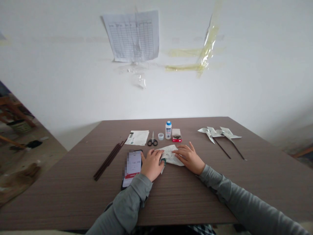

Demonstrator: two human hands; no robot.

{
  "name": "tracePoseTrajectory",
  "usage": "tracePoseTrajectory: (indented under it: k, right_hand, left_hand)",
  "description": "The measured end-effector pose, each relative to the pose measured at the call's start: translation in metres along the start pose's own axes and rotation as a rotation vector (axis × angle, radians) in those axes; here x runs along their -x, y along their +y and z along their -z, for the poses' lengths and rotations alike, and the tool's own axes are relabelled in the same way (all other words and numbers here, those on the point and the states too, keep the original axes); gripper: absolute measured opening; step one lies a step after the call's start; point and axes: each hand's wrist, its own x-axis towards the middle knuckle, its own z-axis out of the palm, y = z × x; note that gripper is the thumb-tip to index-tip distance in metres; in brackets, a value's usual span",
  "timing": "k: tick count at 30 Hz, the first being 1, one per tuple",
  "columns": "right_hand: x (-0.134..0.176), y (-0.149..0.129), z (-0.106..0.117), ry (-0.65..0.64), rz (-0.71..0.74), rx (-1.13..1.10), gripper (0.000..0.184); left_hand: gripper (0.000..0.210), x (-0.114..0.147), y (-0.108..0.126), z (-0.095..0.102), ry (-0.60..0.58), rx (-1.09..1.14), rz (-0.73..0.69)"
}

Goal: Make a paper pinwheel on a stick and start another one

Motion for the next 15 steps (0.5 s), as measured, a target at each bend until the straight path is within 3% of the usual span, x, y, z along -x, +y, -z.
tracePoseTrajectory:
  k: [5,11,15]
  right_hand:
    - [-0.0017,0.0072,0.0011,0.005,0.039,0.015,0.046]
    - [-0.002,0.0099,0.006,-0.119,0.053,0.01,0.064]
    - [-0.0017,0.0102,0.0057,-0.141,0.063,-0.024,0.062]
  left_hand:
    - [0.064,0.0002,-0.0035,-0.0027,-0.026,0.016,-0.039]
    - [0.069,-0.0003,-0.0056,-0.0055,-0.006,0.011,-0.079]
    - [0.07,-0.0006,-0.0028,-0.0033,-0.002,0.007,-0.061]
